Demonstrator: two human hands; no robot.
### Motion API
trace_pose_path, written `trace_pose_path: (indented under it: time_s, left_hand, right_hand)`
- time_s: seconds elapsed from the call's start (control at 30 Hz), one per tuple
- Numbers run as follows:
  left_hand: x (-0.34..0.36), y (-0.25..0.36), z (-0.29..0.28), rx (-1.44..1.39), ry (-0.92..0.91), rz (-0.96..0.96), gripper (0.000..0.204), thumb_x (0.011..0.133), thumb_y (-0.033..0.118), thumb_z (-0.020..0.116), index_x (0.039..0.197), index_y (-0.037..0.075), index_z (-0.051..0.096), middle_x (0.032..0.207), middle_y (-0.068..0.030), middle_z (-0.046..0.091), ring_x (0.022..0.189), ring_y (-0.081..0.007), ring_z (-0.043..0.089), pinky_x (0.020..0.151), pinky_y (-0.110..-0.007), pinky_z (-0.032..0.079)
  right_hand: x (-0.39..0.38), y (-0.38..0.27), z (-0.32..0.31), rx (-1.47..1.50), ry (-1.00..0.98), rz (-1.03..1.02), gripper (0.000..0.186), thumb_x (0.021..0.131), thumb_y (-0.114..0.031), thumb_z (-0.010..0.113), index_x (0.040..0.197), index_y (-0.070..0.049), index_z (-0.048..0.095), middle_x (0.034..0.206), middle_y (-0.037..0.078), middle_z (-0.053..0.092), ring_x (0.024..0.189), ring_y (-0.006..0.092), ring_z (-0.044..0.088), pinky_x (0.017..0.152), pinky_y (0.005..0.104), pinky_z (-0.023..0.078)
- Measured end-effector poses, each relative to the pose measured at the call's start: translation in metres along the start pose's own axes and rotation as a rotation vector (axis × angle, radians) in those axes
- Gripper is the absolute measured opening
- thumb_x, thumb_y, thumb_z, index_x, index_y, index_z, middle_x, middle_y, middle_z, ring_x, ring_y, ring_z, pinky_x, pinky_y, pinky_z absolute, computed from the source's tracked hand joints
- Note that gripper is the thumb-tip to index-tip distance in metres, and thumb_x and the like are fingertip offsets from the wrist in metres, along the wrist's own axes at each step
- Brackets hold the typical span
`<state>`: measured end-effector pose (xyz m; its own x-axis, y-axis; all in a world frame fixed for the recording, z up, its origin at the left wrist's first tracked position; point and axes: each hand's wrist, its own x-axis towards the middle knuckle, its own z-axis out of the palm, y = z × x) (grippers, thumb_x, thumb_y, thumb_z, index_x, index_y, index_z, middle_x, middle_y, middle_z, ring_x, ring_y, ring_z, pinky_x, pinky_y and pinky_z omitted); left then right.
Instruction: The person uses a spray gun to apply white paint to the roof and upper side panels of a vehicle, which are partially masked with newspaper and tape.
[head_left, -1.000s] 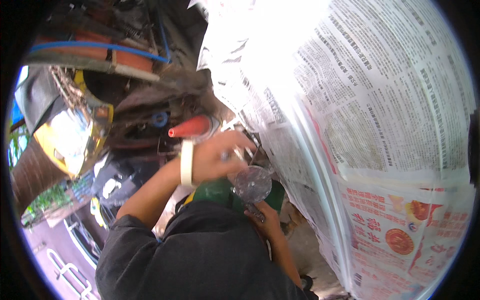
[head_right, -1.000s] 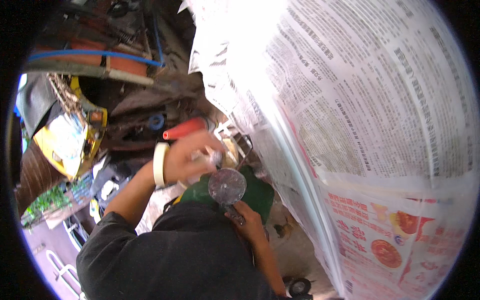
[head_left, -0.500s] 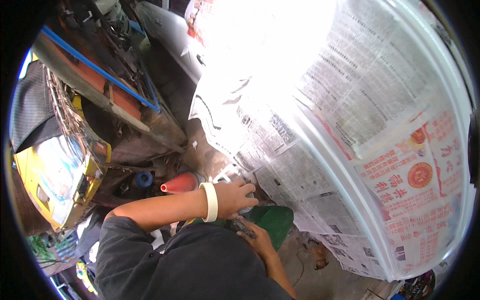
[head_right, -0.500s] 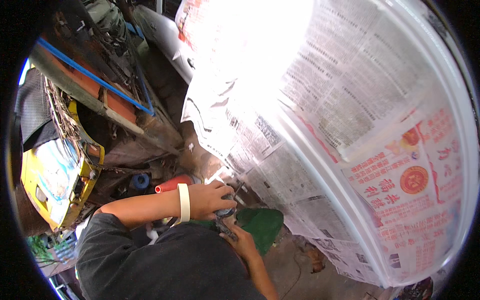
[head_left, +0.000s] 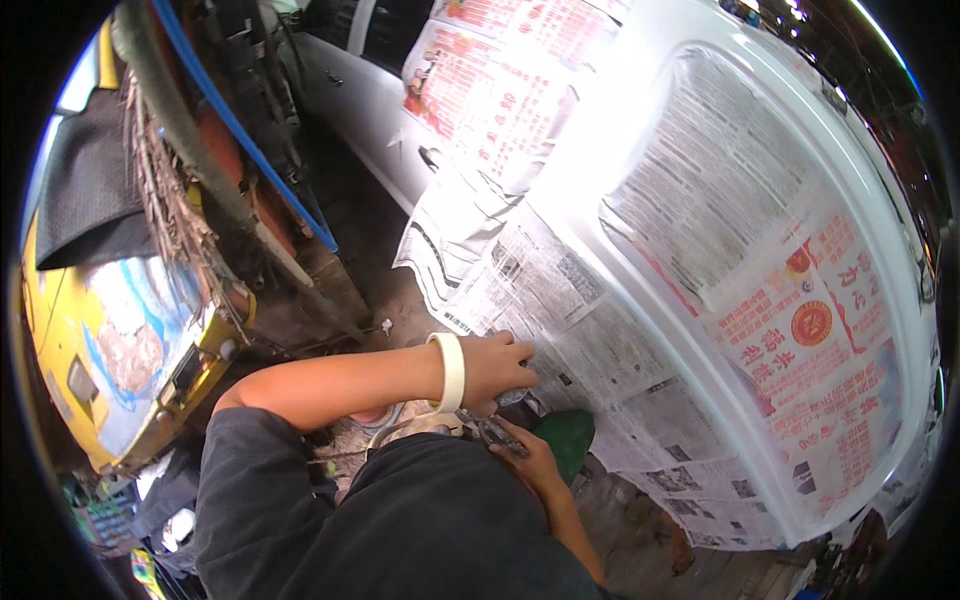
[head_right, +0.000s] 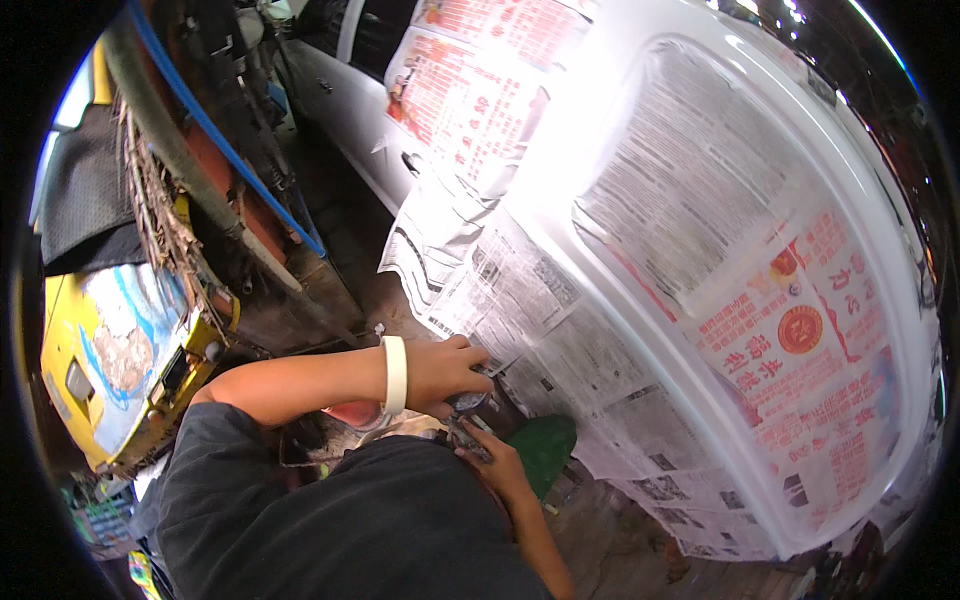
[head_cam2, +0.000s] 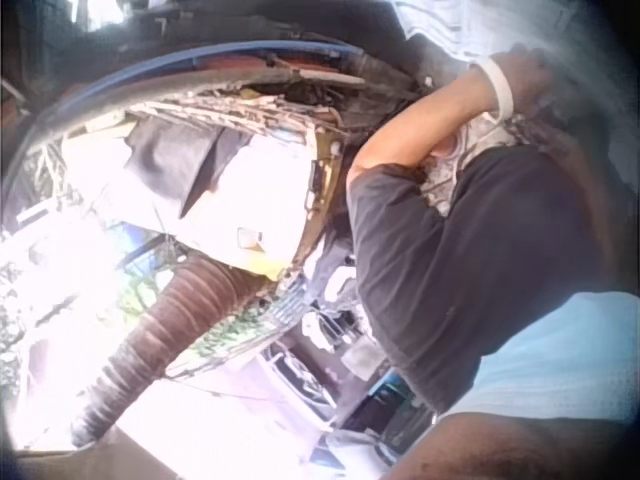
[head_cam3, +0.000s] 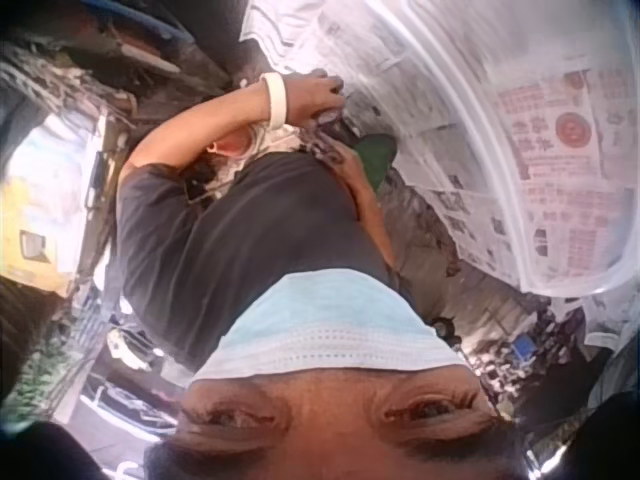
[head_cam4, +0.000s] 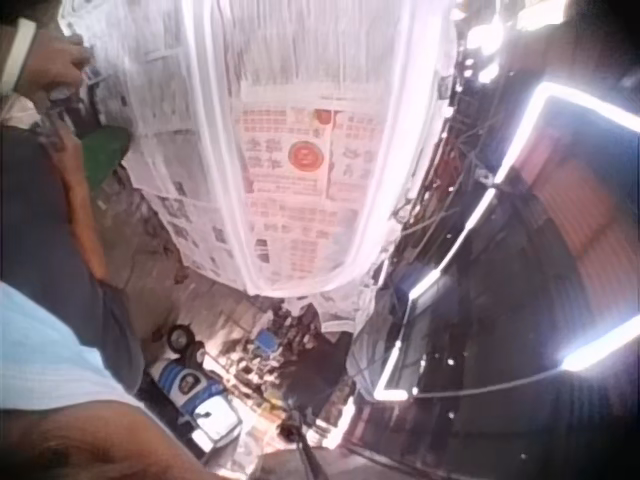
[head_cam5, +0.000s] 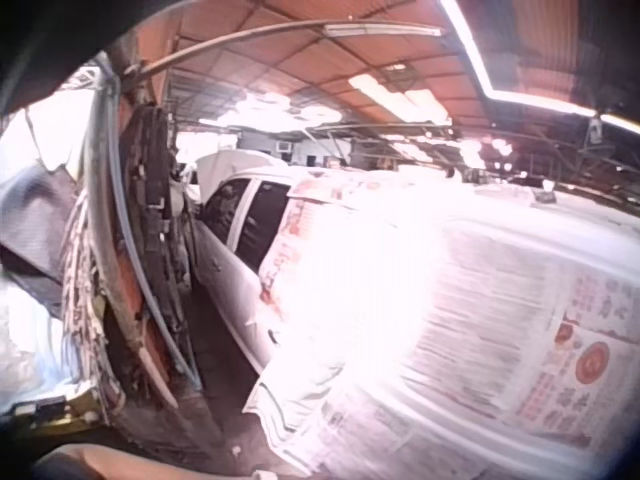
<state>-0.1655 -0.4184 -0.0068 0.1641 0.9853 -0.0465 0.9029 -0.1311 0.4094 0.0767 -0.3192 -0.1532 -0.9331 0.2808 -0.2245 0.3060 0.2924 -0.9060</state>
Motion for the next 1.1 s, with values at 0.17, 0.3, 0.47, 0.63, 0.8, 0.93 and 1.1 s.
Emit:
trace_pose_path:
  time_s: [0.17, 0.3, 0.47, 0.63, 0.8, 0.93, 1.1]
  left_hand:
    - [-0.003, -0.001, -0.001, -0.05, -0.054, -0.038, 0.068, 0.068, 0.016, 0.084, 0.132, 0.015, 0.06, 0.134, -0.0162, 0.051, 0.12, -0.0403, 0.052, 0.096, -0.048, 0.053]
    - [-0.009, -0.005, 0.008, -0.074, 0.009, -0.057, 0.066, 0.067, 0.016, 0.083, 0.129, 0.016, 0.061, 0.132, -0.0164, 0.052, 0.119, -0.0403, 0.052, 0.096, -0.048, 0.053]
    - [-0.02, 0.003, 0.019, -0.075, 0.07, -0.102, 0.066, 0.067, 0.015, 0.083, 0.129, 0.016, 0.062, 0.132, -0.0168, 0.052, 0.118, -0.0395, 0.053, 0.095, -0.048, 0.053]
    - [-0.02, 0.0, 0.024, -0.085, 0.025, -0.113, 0.067, 0.066, 0.016, 0.083, 0.129, 0.014, 0.063, 0.133, -0.0174, 0.053, 0.12, -0.0399, 0.053, 0.098, -0.048, 0.053]
    - [-0.013, -0.011, 0.007, -0.234, -0.021, -0.02, 0.061, 0.067, 0.016, 0.082, 0.125, 0.013, 0.065, 0.12, -0.0185, 0.058, 0.113, -0.0395, 0.059, 0.097, -0.046, 0.051]
    - [-0.008, -0.033, -0.023, -0.665, -0.19, -0.03, 0.067, 0.073, 0.016, 0.085, 0.135, 0.004, 0.063, 0.133, -0.0154, 0.062, 0.126, -0.0261, 0.057, 0.109, -0.037, 0.044]
    - [0.004, -0.037, -0.034, -0.8, -0.26, 0.026, 0.068, 0.075, 0.021, 0.083, 0.138, 0.007, 0.063, 0.128, -0.0123, 0.066, 0.118, -0.0234, 0.059, 0.1, -0.035, 0.049]
  right_hand:
    - [0.002, 0.007, 0.0, -0.058, -0.004, -0.067, 0.057, 0.089, -0.028, 0.08, 0.141, -0.012, 0.063, 0.133, 0.018, 0.068, 0.121, 0.0293, 0.067, 0.101, 0.0363, 0.05]
    - [-0.001, 0.001, -0.002, -0.039, -0.022, -0.045, 0.056, 0.09, -0.029, 0.08, 0.14, -0.011, 0.063, 0.135, 0.017, 0.067, 0.122, 0.0282, 0.066, 0.102, 0.0356, 0.049]
    - [-0.006, -0.001, 0.0, -0.056, -0.033, -0.013, 0.055, 0.09, -0.028, 0.08, 0.14, -0.011, 0.064, 0.133, 0.017, 0.068, 0.122, 0.0271, 0.066, 0.103, 0.0352, 0.049]
    - [-0.01, -0.009, 0.006, 0.002, -0.064, 0.035, 0.055, 0.09, -0.028, 0.08, 0.14, -0.012, 0.064, 0.132, 0.017, 0.068, 0.122, 0.0277, 0.066, 0.103, 0.0354, 0.048]
    - [-0.013, 0.003, 0.011, -0.04, -0.044, 0.004, 0.056, 0.089, -0.027, 0.081, 0.14, -0.011, 0.063, 0.134, 0.017, 0.068, 0.124, 0.0276, 0.065, 0.104, 0.0358, 0.048]
    - [-0.016, 0.021, 0.019, 0.122, -0.027, -0.029, 0.056, 0.089, -0.024, 0.081, 0.139, -0.007, 0.063, 0.135, 0.015, 0.067, 0.124, 0.0247, 0.065, 0.105, 0.0346, 0.048]
    - [-0.017, 0.017, 0.018, 0.063, 0.046, -0.128, 0.056, 0.088, -0.02, 0.082, 0.137, -0.002, 0.064, 0.131, 0.014, 0.07, 0.119, 0.0216, 0.066, 0.102, 0.033, 0.048]
